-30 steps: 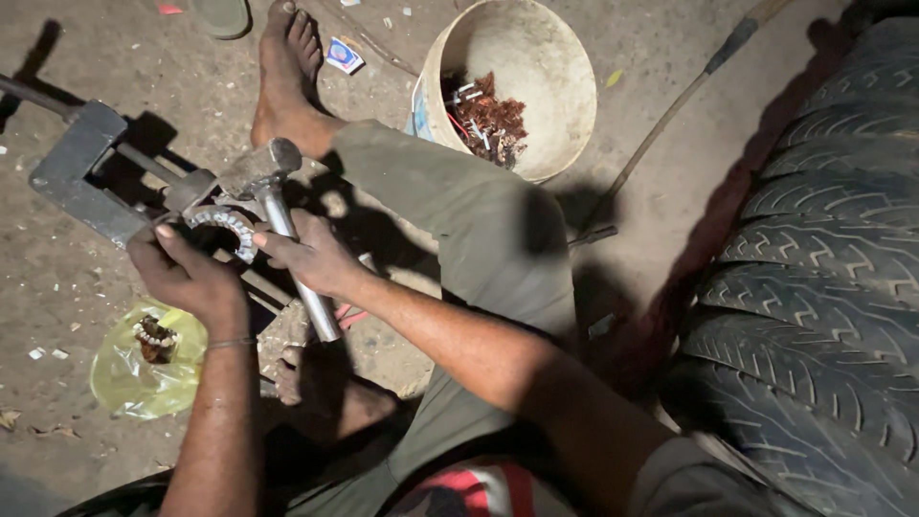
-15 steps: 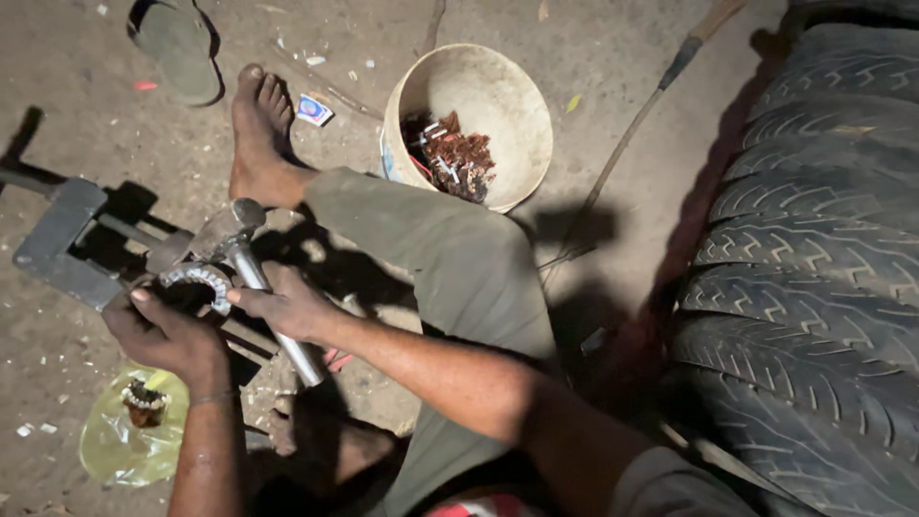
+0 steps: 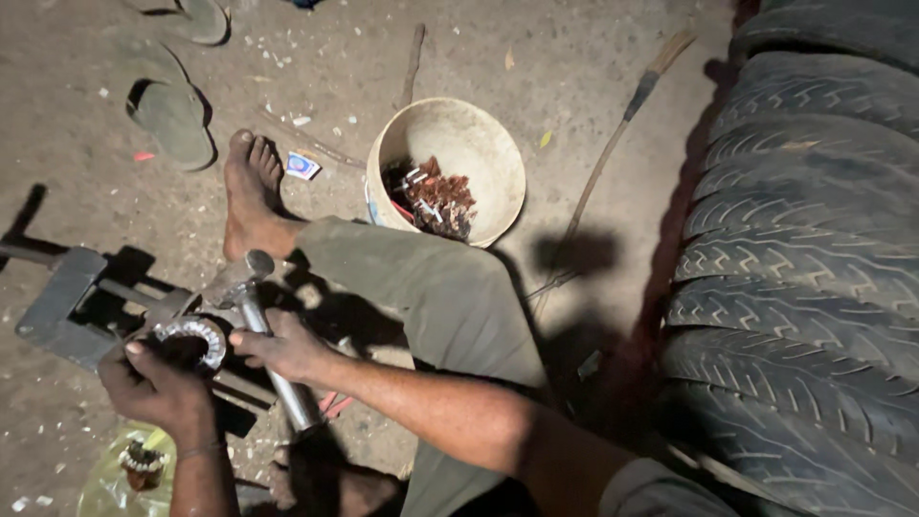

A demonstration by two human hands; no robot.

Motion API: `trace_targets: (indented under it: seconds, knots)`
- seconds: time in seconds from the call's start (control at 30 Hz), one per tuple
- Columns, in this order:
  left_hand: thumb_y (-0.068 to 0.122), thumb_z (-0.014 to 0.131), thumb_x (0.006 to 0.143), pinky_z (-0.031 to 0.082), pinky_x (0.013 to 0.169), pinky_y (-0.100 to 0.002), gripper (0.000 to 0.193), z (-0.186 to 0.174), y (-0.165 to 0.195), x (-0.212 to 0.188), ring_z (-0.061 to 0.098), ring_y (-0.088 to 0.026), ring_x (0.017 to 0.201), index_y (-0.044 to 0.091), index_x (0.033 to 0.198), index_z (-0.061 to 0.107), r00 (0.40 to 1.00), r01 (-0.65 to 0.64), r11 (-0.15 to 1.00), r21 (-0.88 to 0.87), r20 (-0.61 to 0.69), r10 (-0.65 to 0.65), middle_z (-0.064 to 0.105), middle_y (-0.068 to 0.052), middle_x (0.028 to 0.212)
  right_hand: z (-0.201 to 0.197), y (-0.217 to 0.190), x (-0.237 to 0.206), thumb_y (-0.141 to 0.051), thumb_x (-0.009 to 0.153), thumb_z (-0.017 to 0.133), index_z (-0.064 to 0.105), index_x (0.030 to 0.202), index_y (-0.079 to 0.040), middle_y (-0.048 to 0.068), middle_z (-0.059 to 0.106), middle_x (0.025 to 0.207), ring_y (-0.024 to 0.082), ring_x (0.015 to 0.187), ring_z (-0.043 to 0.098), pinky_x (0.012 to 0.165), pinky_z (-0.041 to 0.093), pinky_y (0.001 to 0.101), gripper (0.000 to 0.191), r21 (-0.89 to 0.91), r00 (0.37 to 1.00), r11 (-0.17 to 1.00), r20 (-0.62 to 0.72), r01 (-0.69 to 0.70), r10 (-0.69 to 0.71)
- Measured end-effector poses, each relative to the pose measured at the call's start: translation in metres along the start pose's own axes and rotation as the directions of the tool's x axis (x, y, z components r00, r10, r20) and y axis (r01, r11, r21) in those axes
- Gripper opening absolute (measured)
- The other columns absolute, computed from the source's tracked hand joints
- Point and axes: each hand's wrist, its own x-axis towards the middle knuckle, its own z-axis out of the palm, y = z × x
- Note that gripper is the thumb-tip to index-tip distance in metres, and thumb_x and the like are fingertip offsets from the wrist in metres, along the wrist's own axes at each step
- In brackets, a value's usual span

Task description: The person sits on the ground and uses a hammer to repeatedly strike a circular metal part clamped in a bench vise. The person adjusts the part's position in the vise and continues hammering it.

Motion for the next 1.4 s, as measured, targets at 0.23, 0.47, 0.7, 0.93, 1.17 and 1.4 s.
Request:
trace_targets:
  seconds: [0.23,0.47,0.7,0.93,1.17,1.4]
  knots:
    - [0.02,0.055,0.12,0.046,0.094,-0.044,0.033,-0.003,0.002,0.003,0.056,-0.03,0.101,-0.011,0.112,0.059,0.996,0.081,0.996,-0.049,0.026,-0.08,0.062,-0.019,0.106,0.0,-0.01,-0.003,-0.026,0.101,0.069,0.061,0.122,0.004,0.01,0.068,0.108,0.021,0.1,0.069,0.079,0.061,0.0368,0.038,-0.001,1.0,1.0,0.004,-0.013,0.013]
    - [0.013,0.067,0.109,0.049,0.102,-0.044,0.019,-0.031,-0.016,0.038,0.063,-0.037,0.107,-0.003,0.118,0.072,0.997,0.078,0.997,0.022,0.028,-0.078,0.071,-0.019,0.115,-0.01,0.007,0.016,-0.002,0.086,0.068,0.044,0.129,-0.006,0.015,0.073,0.089,0.024,0.073,0.074,0.055,0.059,0.0343,0.05,0.062,0.996,0.996,-0.06,-0.066,0.07]
    - [0.009,0.078,0.096,0.057,0.083,-0.03,0.015,-0.04,-0.034,0.046,0.07,-0.015,0.092,0.001,0.108,0.075,0.975,0.216,0.959,-0.184,-0.009,-0.221,0.076,-0.007,0.102,-0.023,0.027,0.016,-0.021,0.098,0.067,0.059,0.117,0.004,0.022,0.075,0.113,0.032,0.101,0.077,0.076,0.063,0.0373,0.032,0.125,0.988,0.983,0.09,-0.137,0.126]
    - [0.007,0.073,0.099,0.051,0.075,-0.024,0.009,-0.029,-0.031,0.043,0.062,-0.007,0.083,-0.001,0.096,0.072,0.945,0.325,0.853,-0.408,0.098,-0.313,0.072,0.0,0.092,-0.022,0.03,0.013,-0.026,0.101,0.064,0.056,0.118,0.002,0.023,0.073,0.115,0.035,0.103,0.076,0.08,0.065,0.0417,0.034,0.086,0.991,0.987,0.042,-0.134,0.131]
    - [0.011,0.074,0.1,0.049,0.072,-0.023,0.016,-0.026,-0.035,0.039,0.059,-0.006,0.08,-0.001,0.089,0.072,0.92,0.387,0.863,-0.325,0.196,-0.339,0.07,0.001,0.086,-0.029,0.04,0.017,-0.025,0.099,0.065,0.054,0.118,0.003,0.025,0.073,0.114,0.036,0.102,0.076,0.081,0.066,0.0431,0.035,0.1,0.989,0.984,0.043,-0.146,0.142]
    - [0.012,0.071,0.1,0.052,0.082,-0.027,0.014,-0.025,-0.033,0.034,0.065,-0.01,0.089,-0.002,0.1,0.074,0.96,0.261,0.926,-0.273,0.174,-0.22,0.074,-0.004,0.095,-0.028,0.039,0.016,-0.026,0.099,0.065,0.055,0.12,0.003,0.024,0.073,0.114,0.034,0.101,0.076,0.079,0.065,0.0404,0.037,0.063,0.991,0.989,0.032,-0.131,0.129]
